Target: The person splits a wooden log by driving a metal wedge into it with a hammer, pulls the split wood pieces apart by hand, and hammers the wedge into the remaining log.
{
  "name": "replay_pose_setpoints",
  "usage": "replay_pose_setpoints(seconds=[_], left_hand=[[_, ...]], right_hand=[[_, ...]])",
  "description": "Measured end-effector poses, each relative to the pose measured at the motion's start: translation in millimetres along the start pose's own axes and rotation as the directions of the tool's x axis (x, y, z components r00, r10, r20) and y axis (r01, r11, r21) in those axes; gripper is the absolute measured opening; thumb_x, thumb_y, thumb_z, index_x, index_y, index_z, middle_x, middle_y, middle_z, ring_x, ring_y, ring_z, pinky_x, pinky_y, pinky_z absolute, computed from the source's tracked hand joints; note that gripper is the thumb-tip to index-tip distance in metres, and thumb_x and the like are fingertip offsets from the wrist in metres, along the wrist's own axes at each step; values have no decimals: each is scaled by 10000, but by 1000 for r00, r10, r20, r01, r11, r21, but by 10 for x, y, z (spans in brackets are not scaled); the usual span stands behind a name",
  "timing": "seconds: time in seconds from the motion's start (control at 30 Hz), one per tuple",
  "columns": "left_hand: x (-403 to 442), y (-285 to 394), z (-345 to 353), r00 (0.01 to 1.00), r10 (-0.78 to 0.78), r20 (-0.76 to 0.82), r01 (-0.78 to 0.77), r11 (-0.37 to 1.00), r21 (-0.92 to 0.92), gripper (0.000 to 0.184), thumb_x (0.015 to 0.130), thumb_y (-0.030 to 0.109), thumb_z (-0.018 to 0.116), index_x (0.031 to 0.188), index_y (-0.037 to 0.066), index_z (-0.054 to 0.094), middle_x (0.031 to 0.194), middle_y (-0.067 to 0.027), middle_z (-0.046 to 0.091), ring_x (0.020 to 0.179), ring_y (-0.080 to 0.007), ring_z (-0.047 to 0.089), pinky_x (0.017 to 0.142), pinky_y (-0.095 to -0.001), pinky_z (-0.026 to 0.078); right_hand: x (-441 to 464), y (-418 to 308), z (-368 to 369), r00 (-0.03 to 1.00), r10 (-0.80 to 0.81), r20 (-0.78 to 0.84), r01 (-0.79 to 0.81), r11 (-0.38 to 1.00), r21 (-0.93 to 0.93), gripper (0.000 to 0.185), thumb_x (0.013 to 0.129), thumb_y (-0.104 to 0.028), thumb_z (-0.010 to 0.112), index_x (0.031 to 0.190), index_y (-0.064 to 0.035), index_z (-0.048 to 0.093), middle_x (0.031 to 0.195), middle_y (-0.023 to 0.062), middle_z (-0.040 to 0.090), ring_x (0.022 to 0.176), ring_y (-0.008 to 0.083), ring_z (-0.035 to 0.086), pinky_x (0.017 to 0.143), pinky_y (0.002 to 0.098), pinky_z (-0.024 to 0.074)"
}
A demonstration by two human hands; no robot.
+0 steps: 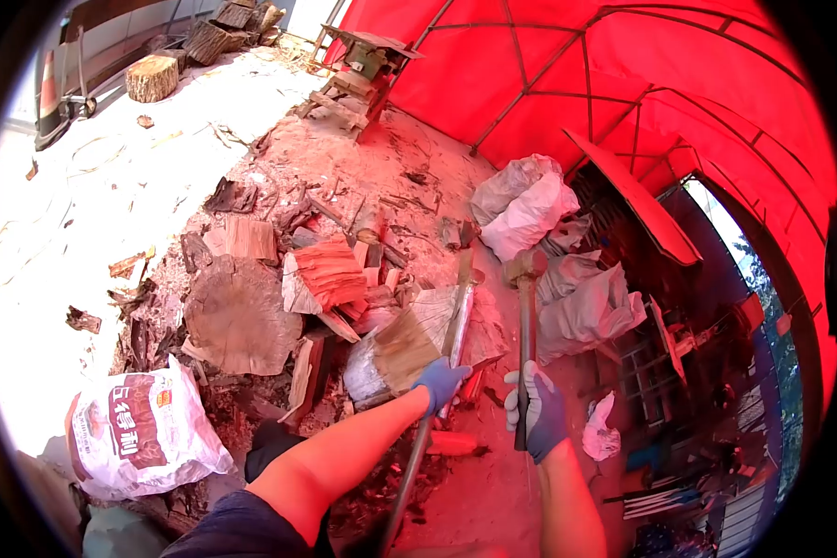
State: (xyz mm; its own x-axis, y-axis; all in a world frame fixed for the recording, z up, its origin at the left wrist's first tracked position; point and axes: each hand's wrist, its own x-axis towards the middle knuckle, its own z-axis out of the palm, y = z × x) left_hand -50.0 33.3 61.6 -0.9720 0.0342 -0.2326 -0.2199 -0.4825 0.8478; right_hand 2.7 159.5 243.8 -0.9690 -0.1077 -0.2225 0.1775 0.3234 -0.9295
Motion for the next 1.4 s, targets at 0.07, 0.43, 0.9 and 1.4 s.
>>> replay_pose_setpoints(seconds=[0.07,0.43,0.9,1.4], left_hand=[[-33,62,-14,999,-28,25,26,997,78,328,902,335,656,817,27,585,599,-57,532,472,-180,544,432,-348,446],[102,-20,-48,998,-26,63,22,998,56,319,906,318,633,914,11,544,670,-99,571,477,-204,557,426,-364,455],[127,5,-49,995,-87,55,83,994,67,283,927,314,605,917,37,551,671,-69,568,462,-181,529,402,-341,436],[102,-109,-52,996,-89,23,84,983,164,321,918,341,611,933,22,580,672,-69,572,494,-197,548,441,-355,456]], right_hand=[[203,-69,70,1000,2,5,-2,1000,-10,537,967,-572,501,983,-41,580,622,32,546,423,129,486,384,288,419],[623,-146,165,986,166,20,-166,986,1,533,974,-584,471,929,-63,575,611,13,491,397,168,473,371,342,413],[635,111,204,975,220,-23,-218,935,-279,520,966,-583,485,876,-77,559,568,15,467,388,150,433,364,326,379],[780,261,224,993,6,-117,-25,987,-160,536,985,-592,427,852,-80,513,540,4,427,377,134,392,356,294,346]])
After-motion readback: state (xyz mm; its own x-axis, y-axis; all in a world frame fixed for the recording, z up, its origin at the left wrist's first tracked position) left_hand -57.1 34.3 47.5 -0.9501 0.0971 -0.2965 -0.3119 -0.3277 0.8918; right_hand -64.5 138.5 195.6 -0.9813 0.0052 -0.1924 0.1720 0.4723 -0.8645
